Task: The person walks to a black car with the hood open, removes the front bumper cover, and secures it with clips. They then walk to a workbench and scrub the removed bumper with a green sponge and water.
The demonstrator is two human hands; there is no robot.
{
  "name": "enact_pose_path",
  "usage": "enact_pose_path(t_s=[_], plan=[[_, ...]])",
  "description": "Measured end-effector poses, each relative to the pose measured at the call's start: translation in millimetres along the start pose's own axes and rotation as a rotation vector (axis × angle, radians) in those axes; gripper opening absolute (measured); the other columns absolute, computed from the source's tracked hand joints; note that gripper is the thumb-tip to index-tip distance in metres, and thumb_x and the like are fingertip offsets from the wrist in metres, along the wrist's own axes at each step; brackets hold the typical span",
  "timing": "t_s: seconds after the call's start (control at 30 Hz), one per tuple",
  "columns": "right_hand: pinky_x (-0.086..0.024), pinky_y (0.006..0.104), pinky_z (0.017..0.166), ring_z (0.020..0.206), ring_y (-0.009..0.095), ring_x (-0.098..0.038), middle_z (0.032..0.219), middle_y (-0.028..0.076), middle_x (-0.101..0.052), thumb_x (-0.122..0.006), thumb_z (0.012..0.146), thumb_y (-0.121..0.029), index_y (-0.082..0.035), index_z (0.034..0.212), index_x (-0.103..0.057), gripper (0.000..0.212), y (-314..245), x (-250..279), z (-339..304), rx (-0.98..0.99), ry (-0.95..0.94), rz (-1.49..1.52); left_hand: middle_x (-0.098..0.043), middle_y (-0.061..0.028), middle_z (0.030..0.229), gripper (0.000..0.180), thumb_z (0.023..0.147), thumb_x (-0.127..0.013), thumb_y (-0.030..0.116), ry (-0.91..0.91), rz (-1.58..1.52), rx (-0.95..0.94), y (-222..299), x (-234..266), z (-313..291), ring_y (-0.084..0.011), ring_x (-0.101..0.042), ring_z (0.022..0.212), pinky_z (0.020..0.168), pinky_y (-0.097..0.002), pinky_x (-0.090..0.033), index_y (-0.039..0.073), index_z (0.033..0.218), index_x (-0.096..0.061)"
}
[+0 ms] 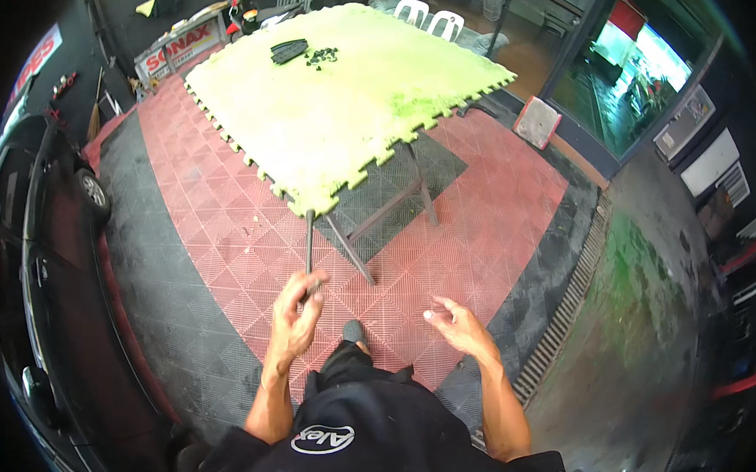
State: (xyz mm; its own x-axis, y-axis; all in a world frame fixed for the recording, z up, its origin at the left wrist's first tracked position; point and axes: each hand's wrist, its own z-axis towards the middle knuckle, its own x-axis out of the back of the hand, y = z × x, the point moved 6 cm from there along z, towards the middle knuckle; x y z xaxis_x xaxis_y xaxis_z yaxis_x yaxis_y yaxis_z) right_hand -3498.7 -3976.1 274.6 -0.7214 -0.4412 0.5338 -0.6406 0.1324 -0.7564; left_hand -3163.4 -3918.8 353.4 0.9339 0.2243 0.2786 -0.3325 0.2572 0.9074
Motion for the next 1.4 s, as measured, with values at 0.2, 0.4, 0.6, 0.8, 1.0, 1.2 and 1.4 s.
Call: enact_pose_path(t_s=[0.2, 0.4, 0.6, 0.8, 1.0, 1.2, 1.4], plan=[[-0.055, 0.0325, 0.098, 0.112, 0.015, -0.067, 0.132, 0.013, -0.073, -0.077, 0.102, -0.025, 0.002, 0.146, -0.062, 0.054, -77, 106, 143, 0.195, 0.146, 0.282, -0.069, -0.0187, 0.126, 0.034, 0.097, -0.060, 0.004, 0.014, 0.180, -0.027, 6, 6, 187, -0.0329, -0.072, 0.107, 0.092, -0.0412, -0.056, 0.004, 0.130, -0.069], [-0.055, 0.0302, 0.096, 0.109, 0.015, -0.069, 0.122, 0.009, -0.076, -0.072, 0.105, -0.021, 0.003, 0.139, -0.066, 0.042, -209, 212, 318, 0.468, 0.233, 0.113, -0.069, -0.0207, 0.134, 0.039, 0.093, -0.062, 0.004, 0.023, 0.379, -0.058, -33, -7, 307, -0.0395, -0.070, 0.113, 0.097, -0.0453, -0.056, 0.004, 0.131, -0.070], [-0.057, 0.0347, 0.092, 0.101, 0.021, -0.073, 0.116, 0.016, -0.078, -0.070, 0.105, -0.027, 0.003, 0.134, -0.069, 0.042, -321, 238, 531, 0.775, 0.060, -0.084, -0.070, -0.0187, 0.135, 0.047, 0.086, -0.064, 0.002, 0.016, 0.575, 0.046, -66, -44, 392, -0.0373, -0.066, 0.112, 0.101, -0.0457, -0.052, 0.002, 0.132, -0.069], [-0.055, 0.0433, 0.103, 0.114, 0.035, -0.073, 0.128, 0.023, -0.074, -0.060, 0.106, -0.021, 0.002, 0.137, -0.068, 0.039, -389, 195, 719, 0.774, -0.136, -0.256, -0.064, -0.0180, 0.142, 0.053, 0.083, -0.066, 0.007, -0.066, 0.754, 0.097, -77, -93, 457, -0.0387, -0.058, 0.130, 0.114, -0.0537, -0.042, 0.006, 0.137, -0.067], [-0.051, 0.0476, 0.109, 0.123, 0.040, -0.068, 0.134, 0.025, -0.071, -0.053, 0.106, -0.012, 0.000, 0.136, -0.069, 0.037, -418, 144, 827, 0.854, -0.024, -0.214, -0.056, -0.0173, 0.155, 0.061, 0.080, -0.067, 0.005, 0.052, 0.682, 0.286, -81, -116, 467, -0.0427, -0.047, 0.145, 0.124, -0.0566, -0.034, 0.006, 0.141, -0.065], [-0.053, 0.0477, 0.103, 0.111, 0.038, -0.070, 0.118, 0.020, -0.071, -0.056, 0.105, -0.014, -0.004, 0.130, -0.073, 0.032, -432, 126, 867, 0.880, 0.065, -0.246, -0.058, -0.0194, 0.152, 0.059, 0.082, -0.070, 0.005, 0.306, 0.574, 0.405, -89, -119, 449, -0.0429, -0.050, 0.143, 0.123, -0.0544, -0.035, 0.004, 0.140, -0.065], [-0.055, 0.0452, 0.099, 0.108, 0.033, -0.069, 0.113, 0.016, -0.069, -0.060, 0.105, -0.019, -0.007, 0.124, -0.076, 0.028, -452, 113, 842, 1.008, -0.079, -0.213, -0.061, -0.0207, 0.149, 0.053, 0.086, -0.070, 0.007, 0.408, 0.511, 0.422, -88, -116, 459, -0.0409, -0.055, 0.139, 0.119, -0.0518, -0.039, 0.002, 0.138, -0.066]])
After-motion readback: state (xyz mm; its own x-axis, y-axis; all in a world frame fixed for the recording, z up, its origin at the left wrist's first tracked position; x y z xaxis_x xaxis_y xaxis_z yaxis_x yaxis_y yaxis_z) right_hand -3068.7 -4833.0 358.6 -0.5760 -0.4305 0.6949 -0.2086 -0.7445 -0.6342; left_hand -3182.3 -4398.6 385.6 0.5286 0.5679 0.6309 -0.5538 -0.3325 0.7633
